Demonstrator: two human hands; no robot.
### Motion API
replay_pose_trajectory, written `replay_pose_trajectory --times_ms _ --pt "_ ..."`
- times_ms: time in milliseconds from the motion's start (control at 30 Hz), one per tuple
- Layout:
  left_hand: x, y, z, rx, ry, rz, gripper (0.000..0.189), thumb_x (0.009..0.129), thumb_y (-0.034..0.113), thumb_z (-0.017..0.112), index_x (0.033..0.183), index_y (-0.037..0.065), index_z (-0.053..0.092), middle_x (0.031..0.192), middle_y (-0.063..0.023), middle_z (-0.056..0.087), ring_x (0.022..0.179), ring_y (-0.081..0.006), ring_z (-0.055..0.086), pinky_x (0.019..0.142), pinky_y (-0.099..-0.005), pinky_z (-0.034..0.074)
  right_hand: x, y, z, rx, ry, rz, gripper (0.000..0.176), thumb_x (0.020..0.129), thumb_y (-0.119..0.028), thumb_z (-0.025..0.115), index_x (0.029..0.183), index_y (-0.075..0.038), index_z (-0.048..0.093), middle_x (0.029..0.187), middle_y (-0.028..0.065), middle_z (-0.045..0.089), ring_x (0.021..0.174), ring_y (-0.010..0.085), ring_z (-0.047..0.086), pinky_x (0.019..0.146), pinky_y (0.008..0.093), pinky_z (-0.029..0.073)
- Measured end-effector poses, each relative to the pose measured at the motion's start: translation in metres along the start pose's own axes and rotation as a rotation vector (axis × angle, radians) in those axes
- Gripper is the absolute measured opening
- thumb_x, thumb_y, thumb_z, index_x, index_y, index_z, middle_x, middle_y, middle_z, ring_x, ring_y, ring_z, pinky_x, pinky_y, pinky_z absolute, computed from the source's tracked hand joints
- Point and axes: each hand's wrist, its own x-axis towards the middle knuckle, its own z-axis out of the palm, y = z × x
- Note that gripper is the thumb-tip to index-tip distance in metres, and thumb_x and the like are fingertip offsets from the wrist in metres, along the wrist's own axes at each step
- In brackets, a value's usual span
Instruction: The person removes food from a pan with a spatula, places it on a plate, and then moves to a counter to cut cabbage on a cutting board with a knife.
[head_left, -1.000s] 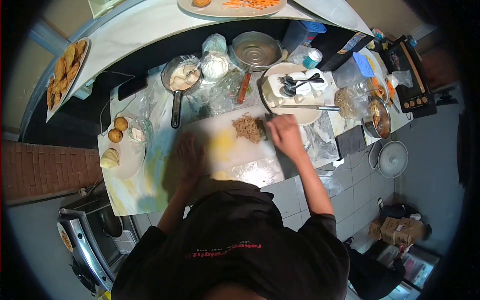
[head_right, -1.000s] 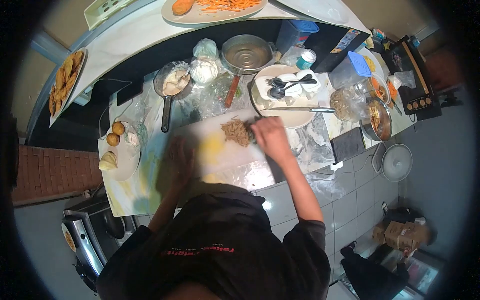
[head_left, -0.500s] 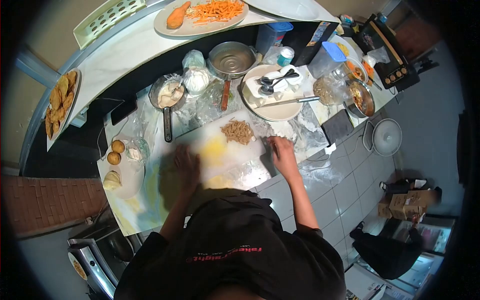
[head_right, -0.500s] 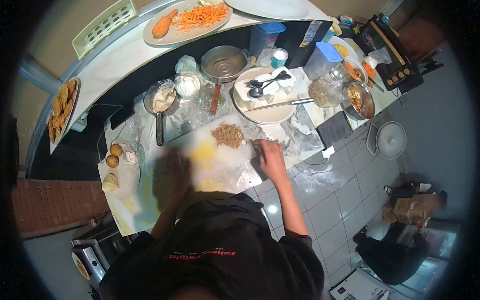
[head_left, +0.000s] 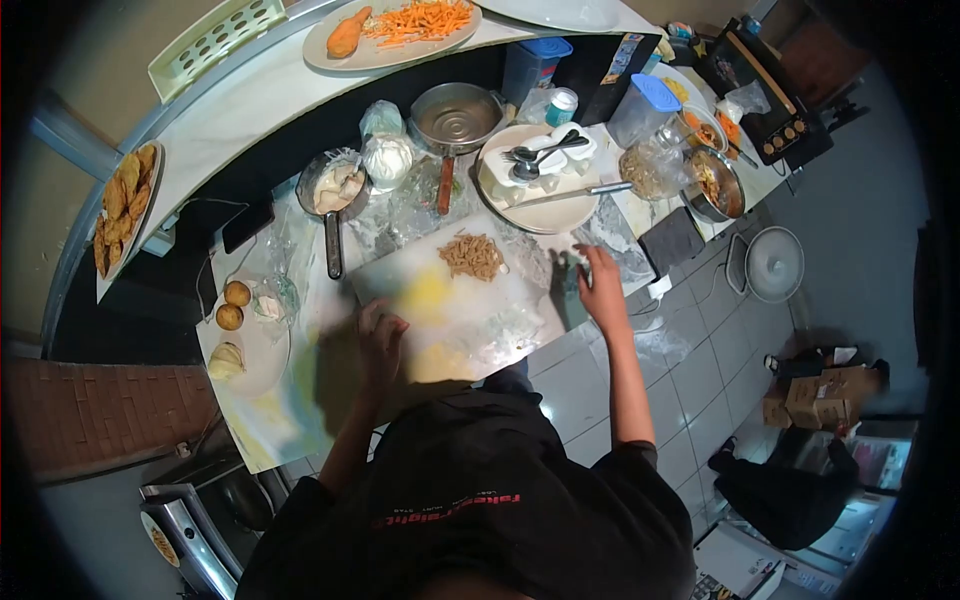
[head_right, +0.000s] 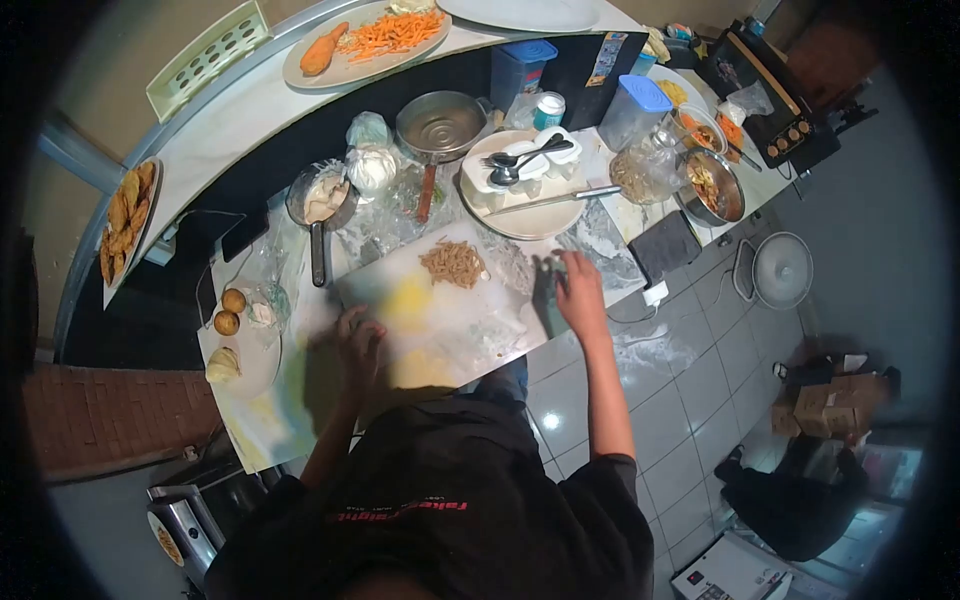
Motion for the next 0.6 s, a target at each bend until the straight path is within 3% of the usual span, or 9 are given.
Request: replay_pose_trajectory --times_ms 67,133,300,400,533,600 --pt "-0.002 -0.003 0.006 0.046 0.033 0.014 0.020 0.094 0.021 0.064 0.086 0.003 0.065 0.123 -0.0160 0.055 0.118 -0.0353 0.050 0.103 -0.0478 0.038 0.029 0.029 -0.009 -0.023 -0.013 -0.014 0.046 0.079 0.004 0.061 0.124 -0.007 0.057 0.117 0.0198 0.058 0.110 0.0410 0.055 0.091 0.0486 0.045" --pt "-0.005 0.006 0.008 0.105 0.064 0.003 0.018 0.094 0.018 0.064 0.086 0.002 0.065 0.119 -0.0150 0.057 0.114 -0.0338 0.053 0.100 -0.0463 0.041 0.058 0.065 -0.011 -0.122 0.143 -0.093 0.055 0.076 0.007 0.060 0.128 -0.008 0.055 0.125 0.0186 0.056 0.112 0.0409 0.055 0.095 0.0481 0.045" --pt "0.009 0.039 0.031 -0.163 0.146 -0.227 0.007 0.092 0.006 0.062 0.094 -0.001 0.063 0.110 -0.0157 0.057 0.099 -0.0315 0.061 0.086 -0.0399 0.050 0.107 0.130 -0.033 -0.361 -0.047 -0.155 0.059 0.075 0.006 0.061 0.131 -0.012 0.054 0.128 0.0140 0.054 0.119 0.0369 0.053 0.100 0.0486 0.043" --pt "0.011 0.056 0.048 -0.057 0.149 -0.116 0.006 0.092 0.004 0.061 0.095 -0.001 0.063 0.110 -0.0153 0.057 0.099 -0.0316 0.061 0.085 -0.0404 0.050 0.130 0.147 -0.034 -0.417 -0.166 -0.278 0.054 0.078 0.003 0.061 0.129 -0.013 0.055 0.125 0.0127 0.055 0.119 0.0337 0.053 0.100 0.0487 0.043" --pt "0.009 0.082 0.066 -0.024 0.159 -0.189 0.005 0.092 0.004 0.061 0.093 -0.001 0.062 0.110 -0.0156 0.058 0.099 -0.0320 0.061 0.086 -0.0409 0.050 0.153 0.153 -0.024 -0.430 -0.238 -0.379 0.051 0.077 0.001 0.062 0.126 -0.014 0.055 0.123 0.0108 0.056 0.116 0.0323 0.055 0.102 0.0503 0.041" --pt "0.008 0.090 0.073 -0.043 0.179 -0.222 0.007 0.092 0.001 0.060 0.086 -0.001 0.062 0.104 -0.0153 0.058 0.098 -0.0304 0.061 0.084 -0.0387 0.049 0.164 0.156 -0.019 -0.571 -0.388 -0.435 0.054 0.078 0.003 0.059 0.130 -0.014 0.052 0.123 0.0111 0.057 0.114 0.0320 0.057 0.102 0.0518 0.041"
